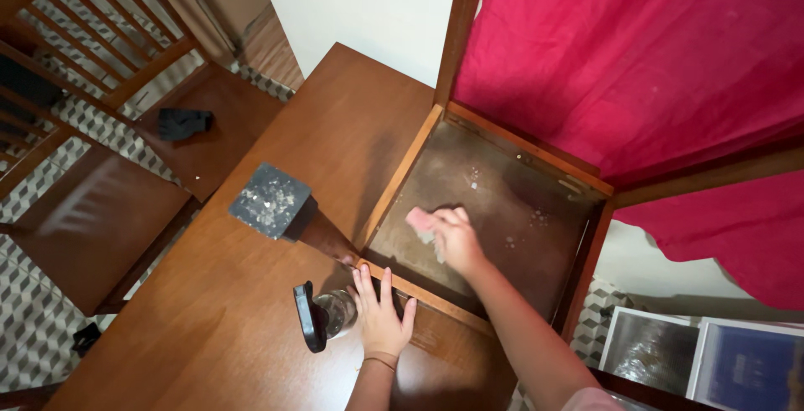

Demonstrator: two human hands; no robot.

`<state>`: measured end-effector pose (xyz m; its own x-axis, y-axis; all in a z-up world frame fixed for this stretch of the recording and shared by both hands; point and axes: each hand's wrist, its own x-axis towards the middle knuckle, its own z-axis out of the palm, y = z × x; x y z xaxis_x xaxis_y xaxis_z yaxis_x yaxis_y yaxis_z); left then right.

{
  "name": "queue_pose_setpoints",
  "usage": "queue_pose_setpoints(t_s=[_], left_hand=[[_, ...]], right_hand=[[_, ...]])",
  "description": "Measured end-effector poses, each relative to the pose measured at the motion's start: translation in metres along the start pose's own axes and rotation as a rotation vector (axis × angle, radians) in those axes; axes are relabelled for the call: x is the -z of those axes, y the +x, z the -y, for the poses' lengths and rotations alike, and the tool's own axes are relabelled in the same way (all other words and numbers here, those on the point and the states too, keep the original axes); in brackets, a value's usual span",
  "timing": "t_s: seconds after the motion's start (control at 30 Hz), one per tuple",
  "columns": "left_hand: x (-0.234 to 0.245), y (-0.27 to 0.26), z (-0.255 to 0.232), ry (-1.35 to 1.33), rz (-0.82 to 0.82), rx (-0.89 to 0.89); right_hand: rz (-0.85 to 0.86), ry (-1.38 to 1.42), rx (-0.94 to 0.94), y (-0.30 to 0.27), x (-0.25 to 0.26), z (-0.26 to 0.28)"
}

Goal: The person cleans an overturned wooden chair placed on a dining table. They wipe the legs and underside with a pink cloth, spray a cleaning solution from a bottle onto the chair's base, and continue wiping the surface.

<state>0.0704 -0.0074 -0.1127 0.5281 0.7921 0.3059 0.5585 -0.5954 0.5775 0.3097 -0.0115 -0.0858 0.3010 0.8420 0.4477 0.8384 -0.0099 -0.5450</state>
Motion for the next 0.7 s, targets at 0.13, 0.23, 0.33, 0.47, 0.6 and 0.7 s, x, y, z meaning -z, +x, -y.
queue_pose_setpoints(t_s=[0.13,0.23,0.33,0.47,0.6,0.7], left_hand=[[-0.001,-0.001,0.001,-0.009,0.009,0.009],[0.0,0.001,0.0,-0.006,0.004,-0.001],[0.0,0.0,-0.001,-0.012,0.013,0.002],[0.001,0.001,-0.002,-0.016,0.015,0.008],[0.001,0.001,-0.001,-0.003,0.017,0.009],[0.001,0.001,0.0,-0.018,0.024,0.006]], right_hand=[[-0.159,-0.061,-0.055,0.003,-0.005,-0.026],[-0.226,-0.109,-0.099,0.007,-0.006,-0.042],[-0.236,-0.188,-0.14,0.01,-0.003,-0.062],[-0.311,-0.309,-0.241,0.017,0.003,-0.091],[-0.386,-0.405,-0.331,0.022,0.014,-0.117],[-0.426,-0.408,-0.349,0.036,0.014,-0.131]])
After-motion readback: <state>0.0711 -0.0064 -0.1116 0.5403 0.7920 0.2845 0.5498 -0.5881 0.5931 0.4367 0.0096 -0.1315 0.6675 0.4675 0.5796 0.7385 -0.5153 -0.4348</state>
